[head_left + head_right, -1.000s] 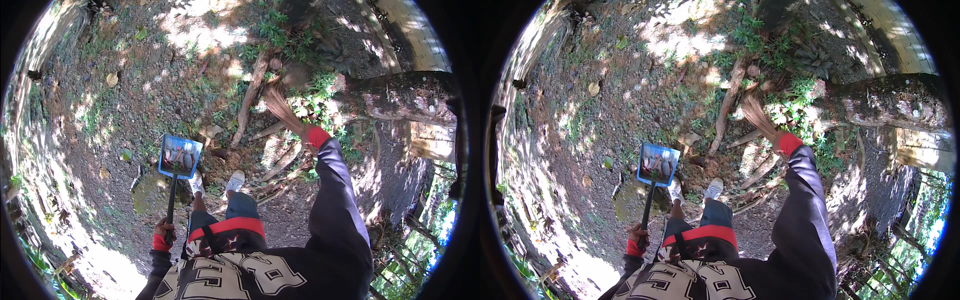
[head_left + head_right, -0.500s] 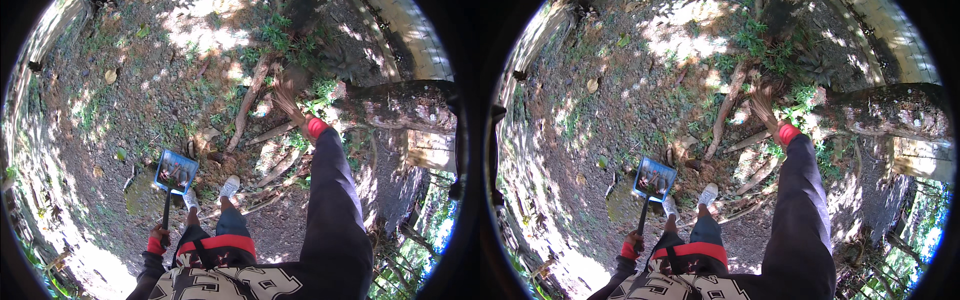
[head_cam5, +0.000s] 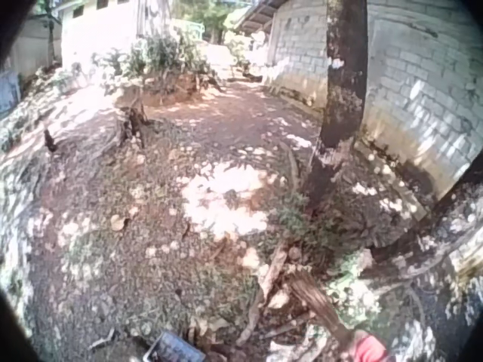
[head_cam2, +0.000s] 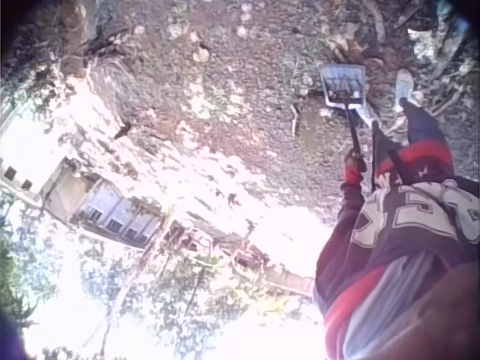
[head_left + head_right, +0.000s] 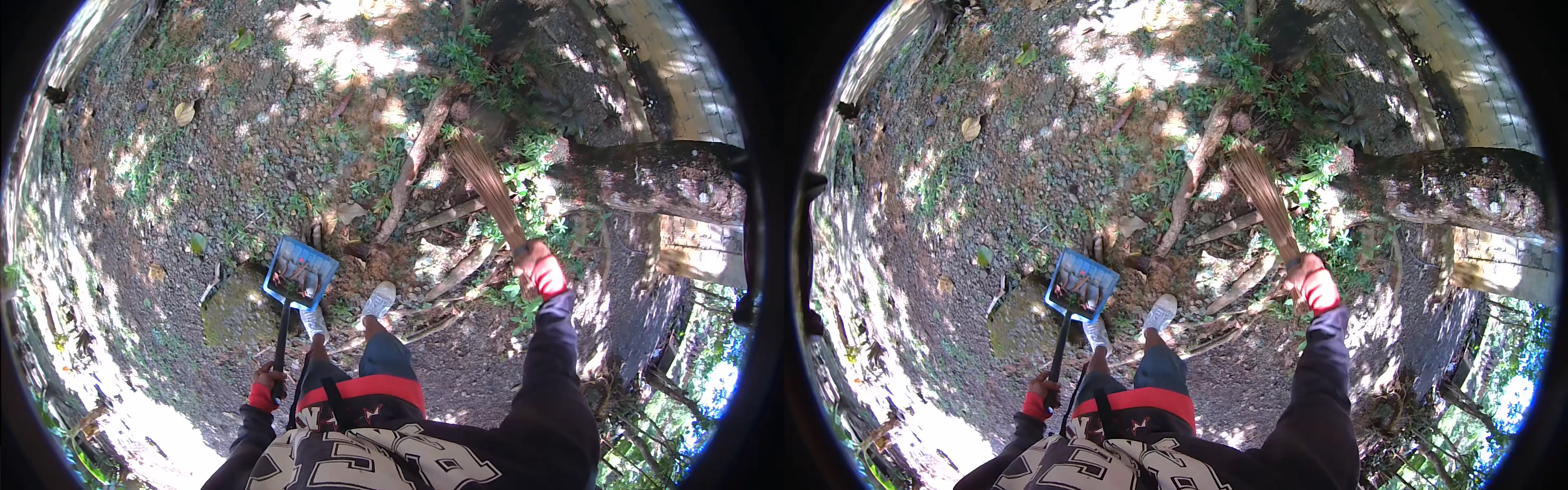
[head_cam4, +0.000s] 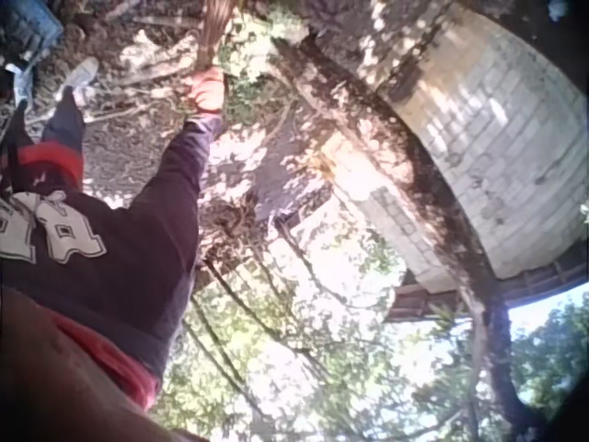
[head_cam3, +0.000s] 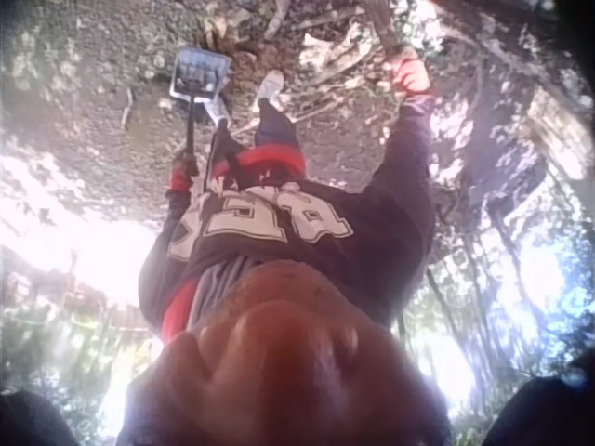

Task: The person sweeps dry leaves and debris from a dirt and gravel yard using a broom and dustpan. They gather the material into piles, sweep it into the dustpan, and move to different areas to continue cleaning.

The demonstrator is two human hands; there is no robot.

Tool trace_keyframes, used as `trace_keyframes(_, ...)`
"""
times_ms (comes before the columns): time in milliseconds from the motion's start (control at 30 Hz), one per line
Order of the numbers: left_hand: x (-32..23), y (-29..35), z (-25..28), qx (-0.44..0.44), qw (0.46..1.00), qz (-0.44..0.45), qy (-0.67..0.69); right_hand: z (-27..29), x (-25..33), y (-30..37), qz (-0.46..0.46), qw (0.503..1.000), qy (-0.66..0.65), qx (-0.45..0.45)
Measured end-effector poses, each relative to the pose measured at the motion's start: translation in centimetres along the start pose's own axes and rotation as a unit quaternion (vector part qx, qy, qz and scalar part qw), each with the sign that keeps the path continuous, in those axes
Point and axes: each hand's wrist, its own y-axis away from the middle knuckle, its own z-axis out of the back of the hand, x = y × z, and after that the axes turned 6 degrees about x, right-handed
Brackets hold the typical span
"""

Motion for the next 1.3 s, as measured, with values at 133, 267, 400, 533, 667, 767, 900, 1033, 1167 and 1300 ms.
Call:
trace_keyframes(133, -0.1, -0.5, 1.2, 0.004, 1.000, -0.002, -0.019, 0.2, 6.1, -5.7, 0.091, 0.965, 0.245, 0.028)
trace_keyframes(267, 0.4, 0.6, 2.7, 0.019, 1.000, 0.007, -0.016, -2.2, 5.1, 2.2, -0.008, 0.991, 0.122, 0.058)
trace_keyframes(400, 0.7, 0.2, 3.0, 0.027, 1.000, -0.001, -0.002, -3.3, 1.0, 10.3, 0.077, 0.985, 0.154, 0.030)
trace_keyframes(533, 0.8, -1.9, 3.2, 0.020, 1.000, -0.014, 0.000, -3.2, 1.2, 8.1, 0.064, 0.994, 0.057, -0.065)
trace_keyframes(667, 0.7, -3.3, 3.8, 0.008, 1.000, -0.020, 0.002, -4.3, 5.5, 0.0, 0.020, 0.986, 0.127, -0.102)
trace_keyframes(767, 0.4, -3.2, 4.6, 0.008, 1.000, -0.019, -0.006, -7.1, 8.5, -3.6, 0.083, 0.941, 0.329, 0.018)
trace_keyframes(900, -0.1, -1.6, 6.0, 0.013, 1.000, -0.010, 0.005, -10.8, 6.8, 2.9, 0.040, 0.980, 0.190, -0.041)
trace_keyframes(1033, 0.3, -1.6, 6.7, 0.013, 1.000, -0.011, 0.023, -9.3, 3.5, 11.8, 0.045, 0.993, 0.111, -0.025)
trace_keyframes(1167, 1.2, -3.8, 6.8, -0.004, 0.999, -0.023, 0.021, -7.3, 3.7, 9.2, -0.038, 0.998, 0.043, -0.005)
trace_keyframes(1300, 1.4, -5.3, 6.2, 0.004, 0.999, -0.036, 0.001, -8.2, 5.3, -0.6, -0.049, 0.997, -0.005, 0.052)
